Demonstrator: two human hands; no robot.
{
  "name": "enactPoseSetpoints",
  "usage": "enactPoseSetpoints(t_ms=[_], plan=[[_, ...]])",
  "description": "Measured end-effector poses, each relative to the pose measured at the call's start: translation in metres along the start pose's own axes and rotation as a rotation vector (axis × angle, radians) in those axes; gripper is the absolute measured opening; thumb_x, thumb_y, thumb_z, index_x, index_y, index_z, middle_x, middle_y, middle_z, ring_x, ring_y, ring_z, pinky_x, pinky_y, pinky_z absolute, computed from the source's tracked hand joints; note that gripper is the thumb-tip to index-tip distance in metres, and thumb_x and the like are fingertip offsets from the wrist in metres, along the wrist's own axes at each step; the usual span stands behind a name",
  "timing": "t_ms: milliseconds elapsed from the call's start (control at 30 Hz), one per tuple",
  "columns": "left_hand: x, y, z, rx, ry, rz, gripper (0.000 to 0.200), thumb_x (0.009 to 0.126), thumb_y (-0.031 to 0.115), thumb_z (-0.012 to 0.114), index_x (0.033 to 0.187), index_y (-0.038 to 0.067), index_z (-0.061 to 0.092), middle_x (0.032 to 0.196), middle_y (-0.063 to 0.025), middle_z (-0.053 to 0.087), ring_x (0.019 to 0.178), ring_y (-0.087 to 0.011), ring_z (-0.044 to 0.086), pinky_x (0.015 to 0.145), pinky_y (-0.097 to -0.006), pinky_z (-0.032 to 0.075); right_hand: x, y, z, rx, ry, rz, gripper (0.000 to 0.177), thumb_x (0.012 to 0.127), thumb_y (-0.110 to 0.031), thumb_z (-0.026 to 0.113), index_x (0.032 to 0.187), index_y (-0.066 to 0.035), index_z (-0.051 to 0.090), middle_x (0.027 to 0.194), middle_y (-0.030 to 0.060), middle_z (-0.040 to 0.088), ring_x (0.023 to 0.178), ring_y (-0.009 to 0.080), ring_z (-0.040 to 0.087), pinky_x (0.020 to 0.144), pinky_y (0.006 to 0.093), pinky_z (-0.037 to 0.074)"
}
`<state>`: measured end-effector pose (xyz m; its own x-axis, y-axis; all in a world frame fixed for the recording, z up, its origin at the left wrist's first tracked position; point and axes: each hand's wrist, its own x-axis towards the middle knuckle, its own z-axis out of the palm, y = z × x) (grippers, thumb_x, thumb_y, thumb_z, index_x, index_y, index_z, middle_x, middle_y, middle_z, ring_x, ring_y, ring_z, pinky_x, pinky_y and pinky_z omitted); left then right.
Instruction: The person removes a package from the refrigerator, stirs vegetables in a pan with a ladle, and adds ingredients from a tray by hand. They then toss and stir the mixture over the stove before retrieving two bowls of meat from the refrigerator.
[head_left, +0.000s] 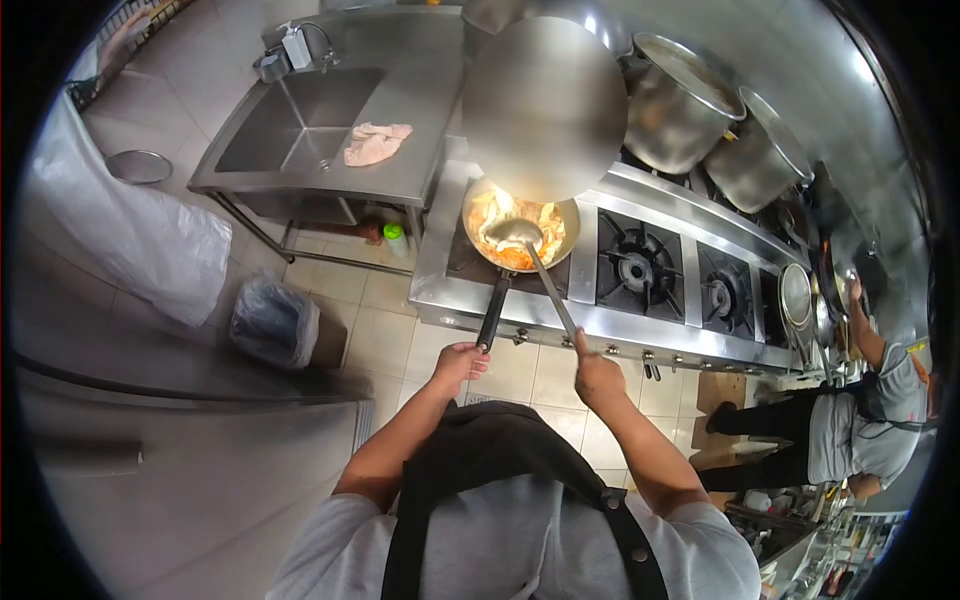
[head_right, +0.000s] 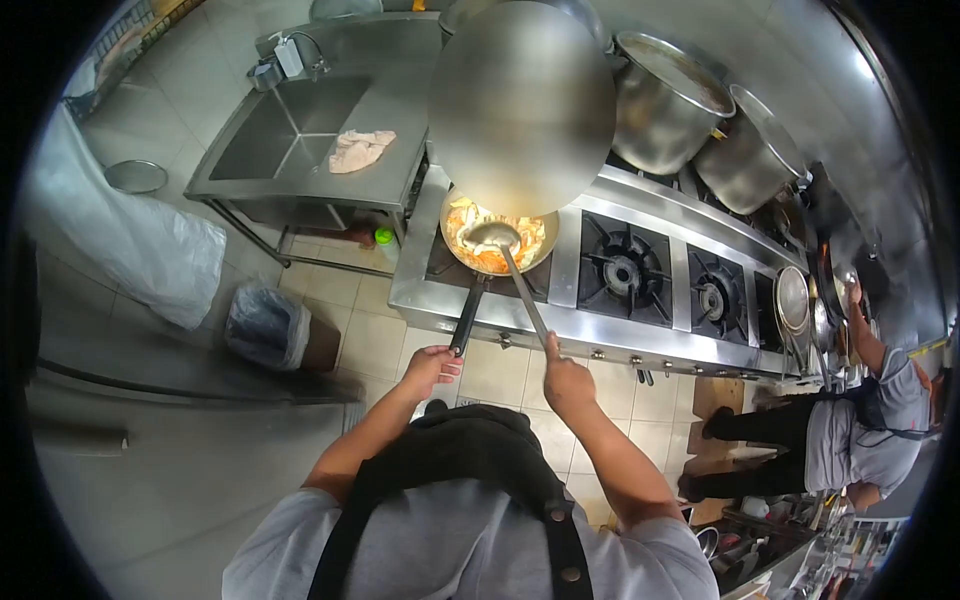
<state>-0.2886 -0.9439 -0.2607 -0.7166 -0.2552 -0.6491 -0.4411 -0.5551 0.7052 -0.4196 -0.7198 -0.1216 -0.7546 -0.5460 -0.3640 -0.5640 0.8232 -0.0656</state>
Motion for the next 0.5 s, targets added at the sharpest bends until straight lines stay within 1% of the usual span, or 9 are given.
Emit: enactPoseSetpoints(t_ms=[67, 100, 133, 200, 267, 300, 400, 467, 500], plan=[[0.000, 0.002, 0.004, 0.026, 0.010, 0.013, 0.019, 0.087, 0.020, 0.058, 0.100, 0.007, 0.058, 0.089, -0.0080, 0.067, 0.069, -0.0141, 0.062, 0.058, -0.0272, 0.049, 0.025, 0.007, 0.012, 0.062, 0.078, -0.011, 0.060, 0.083, -0.009, 0.043, 0.141, -0.010, 0.027, 0.083, 0.0248, 0.063, 0.074, 0.0417, 0.062, 0.070, 0.0501, 0.049], [0.001, 0.000, 0.004, 0.024, 0.014, 0.000, 0.019, 0.087, 0.020, 0.058, 0.101, 0.006, 0.058, 0.089, -0.0081, 0.067, 0.069, -0.0139, 0.062, 0.058, -0.0272, 0.049, 0.028, 0.011, 0.001, 0.055, 0.095, -0.021, 0.059, 0.083, -0.010, 0.043, 0.140, -0.008, 0.028, 0.082, 0.0252, 0.063, 0.073, 0.0422, 0.062, 0.070, 0.0504, 0.049], [0.000, -0.001, 0.004, 0.024, 0.015, -0.002, 0.019, 0.087, 0.020, 0.058, 0.101, 0.006, 0.058, 0.089, -0.0081, 0.067, 0.069, -0.0139, 0.062, 0.058, -0.0272, 0.049, 0.025, 0.015, -0.011, 0.049, 0.110, -0.033, 0.057, 0.084, -0.011, 0.044, 0.139, -0.007, 0.030, 0.081, 0.0256, 0.063, 0.071, 0.0427, 0.061, 0.070, 0.0506, 0.048], [0.001, 0.000, 0.003, 0.008, 0.018, 0.006, 0.019, 0.087, 0.018, 0.057, 0.101, 0.006, 0.058, 0.088, -0.0082, 0.067, 0.068, -0.0141, 0.062, 0.058, -0.0277, 0.049, 0.005, 0.020, -0.031, 0.131, 0.125, -0.046, 0.058, 0.083, -0.012, 0.047, 0.138, -0.006, 0.031, 0.081, 0.0274, 0.062, 0.072, 0.0436, 0.060, 0.069, 0.0505, 0.048], [0.002, 0.001, 0.004, 0.001, 0.027, 0.001, 0.019, 0.087, 0.018, 0.056, 0.102, 0.006, 0.057, 0.089, -0.0084, 0.067, 0.068, -0.0146, 0.062, 0.058, -0.0281, 0.049, -0.016, 0.024, -0.045, 0.157, 0.104, -0.060, 0.059, 0.083, -0.011, 0.046, 0.139, -0.007, 0.029, 0.083, 0.0274, 0.062, 0.078, 0.0421, 0.061, 0.073, 0.0488, 0.048], [0.001, 0.000, 0.005, -0.001, 0.037, -0.012, 0.019, 0.087, 0.017, 0.055, 0.103, 0.005, 0.057, 0.089, -0.0087, 0.067, 0.069, -0.0150, 0.062, 0.059, -0.0285, 0.050, -0.023, 0.025, -0.046, 0.220, 0.103, -0.090, 0.061, 0.081, -0.010, 0.048, 0.139, -0.006, 0.029, 0.082, 0.0293, 0.061, 0.078, 0.0429, 0.061, 0.073, 0.0495, 0.048], [0.000, -0.003, 0.005, -0.025, 0.034, 0.017, 0.020, 0.087, 0.017, 0.055, 0.104, 0.005, 0.056, 0.091, -0.0091, 0.066, 0.071, -0.0163, 0.062, 0.060, -0.0299, 0.050, -0.011, 0.027, -0.017, 0.217, 0.041, -0.096, 0.060, 0.081, -0.010, 0.049, 0.138, -0.006, 0.031, 0.083, 0.0301, 0.061, 0.079, 0.0428, 0.061, 0.073, 0.0493, 0.048], [0.001, -0.003, 0.004, -0.010, 0.031, 0.008, 0.021, 0.087, 0.017, 0.055, 0.105, 0.005, 0.056, 0.092, -0.0093, 0.066, 0.071, -0.0168, 0.062, 0.061, -0.0305, 0.050, 0.000, 0.026, -0.006, 0.201, 0.054, -0.070, 0.060, 0.081, -0.011, 0.051, 0.138, -0.006, 0.032, 0.084, 0.0287, 0.062, 0.079, 0.0426, 0.061, 0.073, 0.0488, 0.048], [0.002, -0.002, 0.003, 0.003, 0.028, 0.002, 0.022, 0.087, 0.018, 0.055, 0.105, 0.005, 0.055, 0.093, -0.0096, 0.066, 0.072, -0.0172, 0.062, 0.061, -0.0310, 0.050, 0.000, 0.023, -0.011, 0.261, 0.077, -0.078, 0.060, 0.081, -0.010, 0.052, 0.137, -0.006, 0.033, 0.084, 0.0282, 0.062, 0.079, 0.0423, 0.061, 0.073, 0.0476, 0.048]])
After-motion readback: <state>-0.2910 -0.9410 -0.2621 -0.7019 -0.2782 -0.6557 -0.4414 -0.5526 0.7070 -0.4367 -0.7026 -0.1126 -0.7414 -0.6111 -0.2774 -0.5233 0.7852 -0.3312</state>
